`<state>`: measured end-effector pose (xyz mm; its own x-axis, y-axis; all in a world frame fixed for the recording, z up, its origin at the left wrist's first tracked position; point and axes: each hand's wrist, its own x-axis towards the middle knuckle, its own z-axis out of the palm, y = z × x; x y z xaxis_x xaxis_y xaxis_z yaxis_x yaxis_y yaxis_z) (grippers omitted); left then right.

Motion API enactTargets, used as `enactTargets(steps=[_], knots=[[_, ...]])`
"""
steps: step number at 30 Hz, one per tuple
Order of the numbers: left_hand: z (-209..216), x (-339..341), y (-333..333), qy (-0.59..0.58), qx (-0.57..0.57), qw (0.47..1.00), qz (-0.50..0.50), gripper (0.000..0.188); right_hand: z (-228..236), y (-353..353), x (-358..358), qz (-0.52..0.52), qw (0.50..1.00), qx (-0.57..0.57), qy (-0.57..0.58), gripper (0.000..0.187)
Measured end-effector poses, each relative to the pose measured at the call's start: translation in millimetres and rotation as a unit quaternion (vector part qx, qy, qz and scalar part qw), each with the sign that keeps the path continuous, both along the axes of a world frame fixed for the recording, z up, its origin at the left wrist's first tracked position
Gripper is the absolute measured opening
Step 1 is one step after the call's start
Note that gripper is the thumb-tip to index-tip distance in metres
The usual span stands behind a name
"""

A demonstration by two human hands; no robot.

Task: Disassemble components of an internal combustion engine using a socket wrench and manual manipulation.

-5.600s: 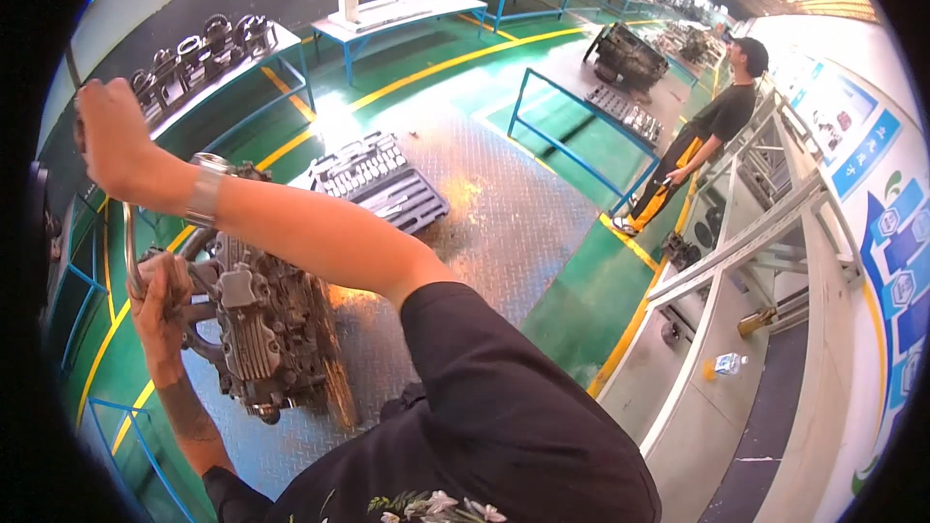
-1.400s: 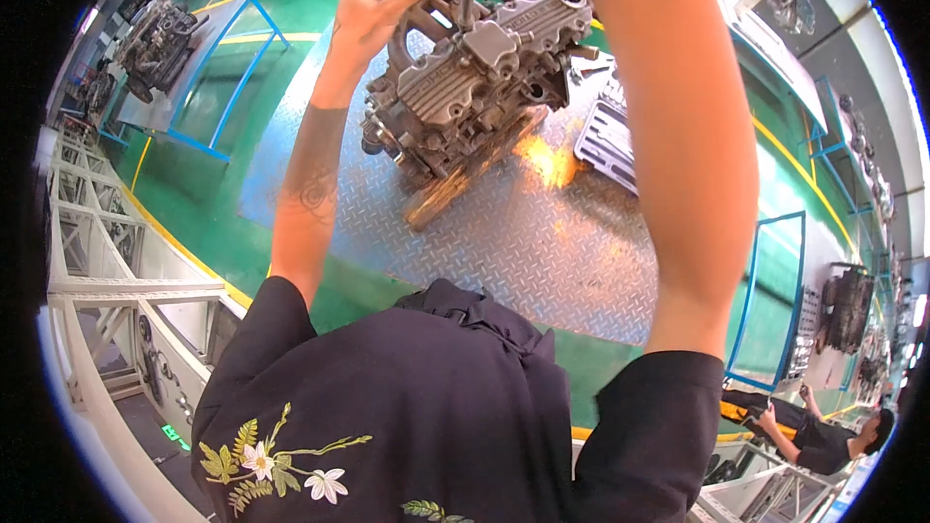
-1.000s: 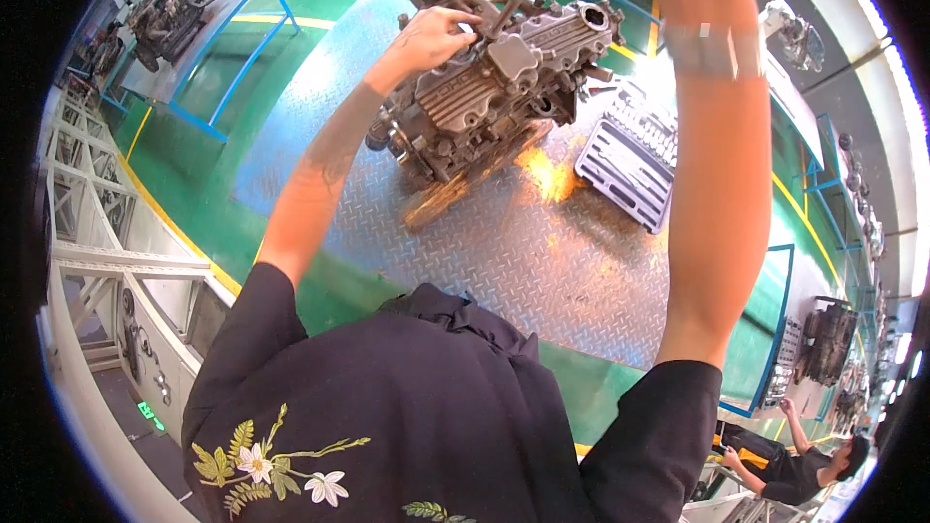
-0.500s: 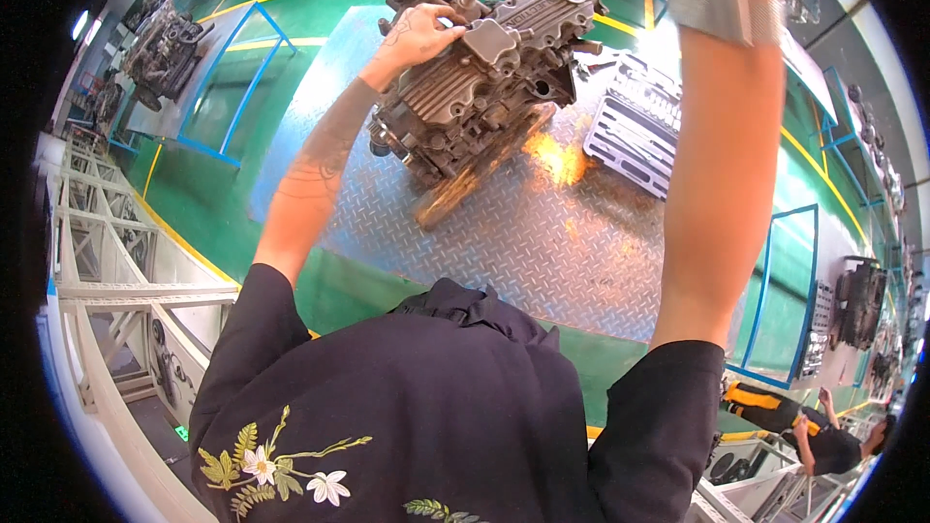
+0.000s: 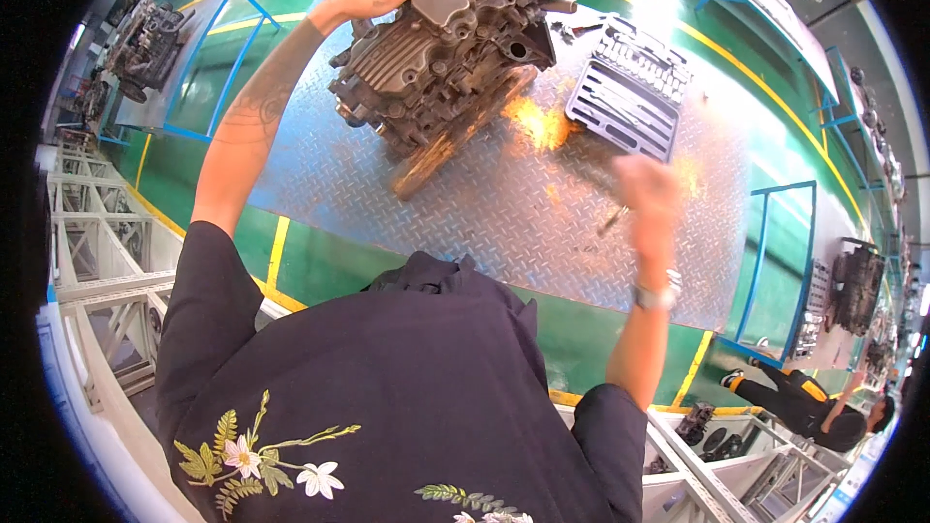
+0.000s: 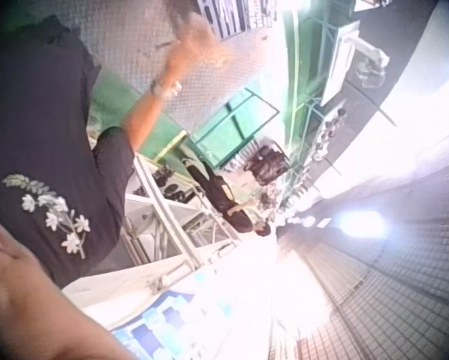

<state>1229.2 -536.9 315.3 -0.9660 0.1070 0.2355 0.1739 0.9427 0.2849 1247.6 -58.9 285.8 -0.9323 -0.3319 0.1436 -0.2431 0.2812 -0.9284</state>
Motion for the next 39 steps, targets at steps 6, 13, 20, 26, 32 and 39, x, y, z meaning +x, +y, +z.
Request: enactTargets(steps=[6,13,20,26,32,39], knots=[[-10.9,1.5,4.1,0.005,0.033,0.997,0.065,0.032,-247.6,-36.8,22.6,0.248,0.874,0.417,0.035,0.031],[8.4,12.1,9.3,-0.153,0.143,0.976,0.051,0.031,-374.3,-59.9,63.0,0.365,0.808,0.461,0.042,0.028],[4.2,3.1,8.1,-0.098,-0.025,0.993,0.054,0.036,-368.8,-96.6,64.3,0.401,0.808,0.430,0.034,0.032],[22.6,3.6,17.5,-0.080,0.016,0.996,0.029,0.035,-69.1,-227.1,-18.7,-0.006,0.987,-0.153,0.053,0.055],[11.4,-12.6,5.3,0.027,0.046,0.998,-0.021,0.033,-2.3,-306.1,-23.5,-0.109,0.993,0.007,-0.033,0.105],[15.2,106.9,12.2,-0.062,0.804,0.590,-0.041,0.033,11.1,-315.0,-22.1,-0.171,0.980,0.048,-0.091,0.121]])
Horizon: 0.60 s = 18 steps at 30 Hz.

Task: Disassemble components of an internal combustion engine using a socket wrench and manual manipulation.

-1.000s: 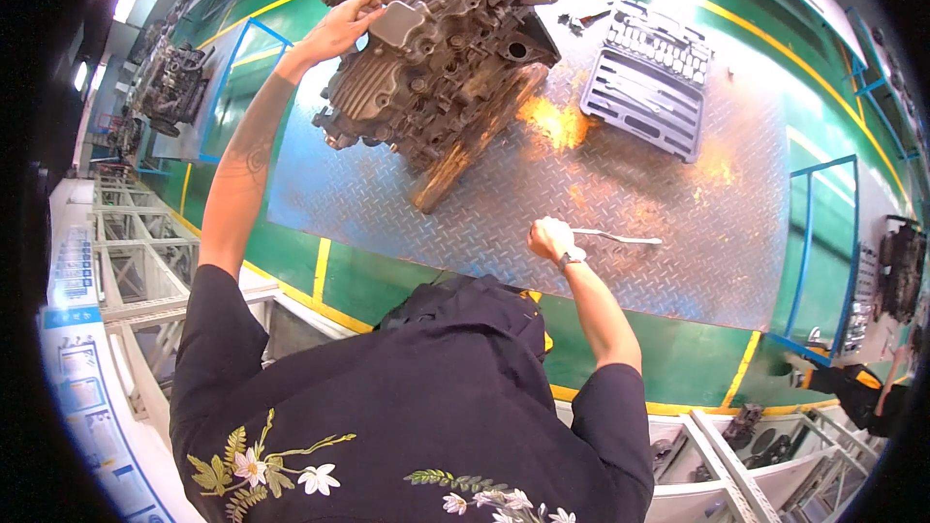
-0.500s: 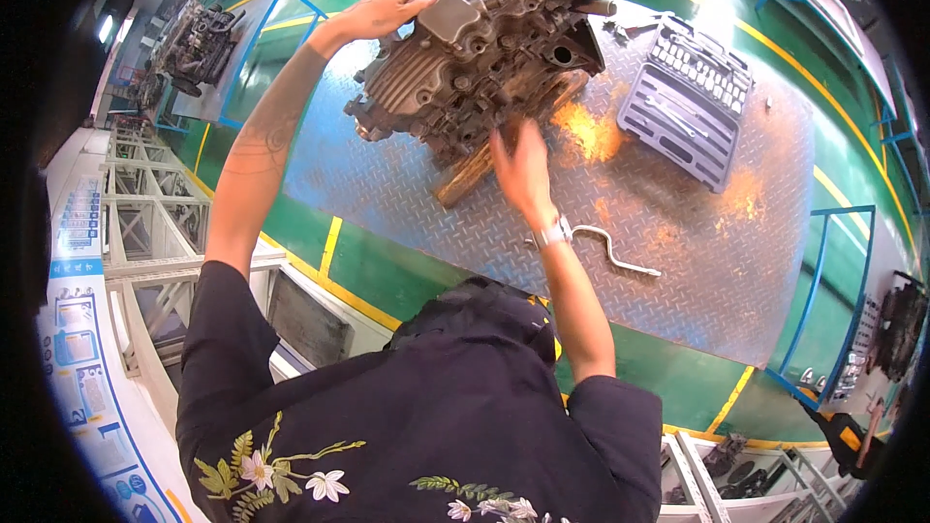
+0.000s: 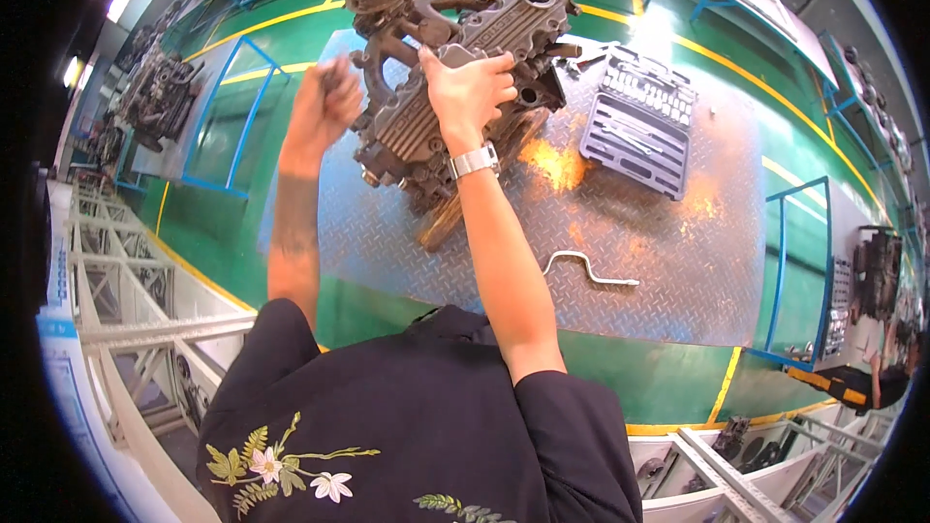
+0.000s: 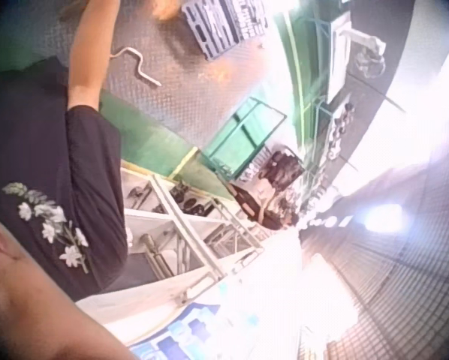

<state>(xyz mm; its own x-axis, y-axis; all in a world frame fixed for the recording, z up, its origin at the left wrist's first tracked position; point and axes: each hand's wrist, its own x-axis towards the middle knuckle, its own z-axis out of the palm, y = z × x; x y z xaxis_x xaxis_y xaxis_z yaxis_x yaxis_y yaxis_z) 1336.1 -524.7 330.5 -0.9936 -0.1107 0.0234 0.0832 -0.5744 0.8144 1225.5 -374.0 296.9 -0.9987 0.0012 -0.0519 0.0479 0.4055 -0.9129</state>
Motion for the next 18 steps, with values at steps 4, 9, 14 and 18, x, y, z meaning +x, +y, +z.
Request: enactTargets(steps=[4,9,14,18], knots=[[-13.8,67.1,10.6,0.054,0.149,0.987,0.020,0.029,14.0,-5.2,7.4,-0.039,0.999,-0.009,-0.003,0.106],[-43.7,106.2,22.3,0.040,0.197,0.977,0.076,0.026,-13.2,9.4,-17.4,-0.019,0.971,-0.237,0.011,0.088],[-58.0,115.9,30.5,-0.005,0.224,0.974,0.046,0.024,-12.7,0.4,-17.2,-0.043,0.954,-0.295,0.028,0.083],[-58.7,121.3,30.1,0.008,0.214,0.976,0.030,0.012,24.1,0.4,-2.3,-0.031,0.960,-0.275,0.030,0.077]])
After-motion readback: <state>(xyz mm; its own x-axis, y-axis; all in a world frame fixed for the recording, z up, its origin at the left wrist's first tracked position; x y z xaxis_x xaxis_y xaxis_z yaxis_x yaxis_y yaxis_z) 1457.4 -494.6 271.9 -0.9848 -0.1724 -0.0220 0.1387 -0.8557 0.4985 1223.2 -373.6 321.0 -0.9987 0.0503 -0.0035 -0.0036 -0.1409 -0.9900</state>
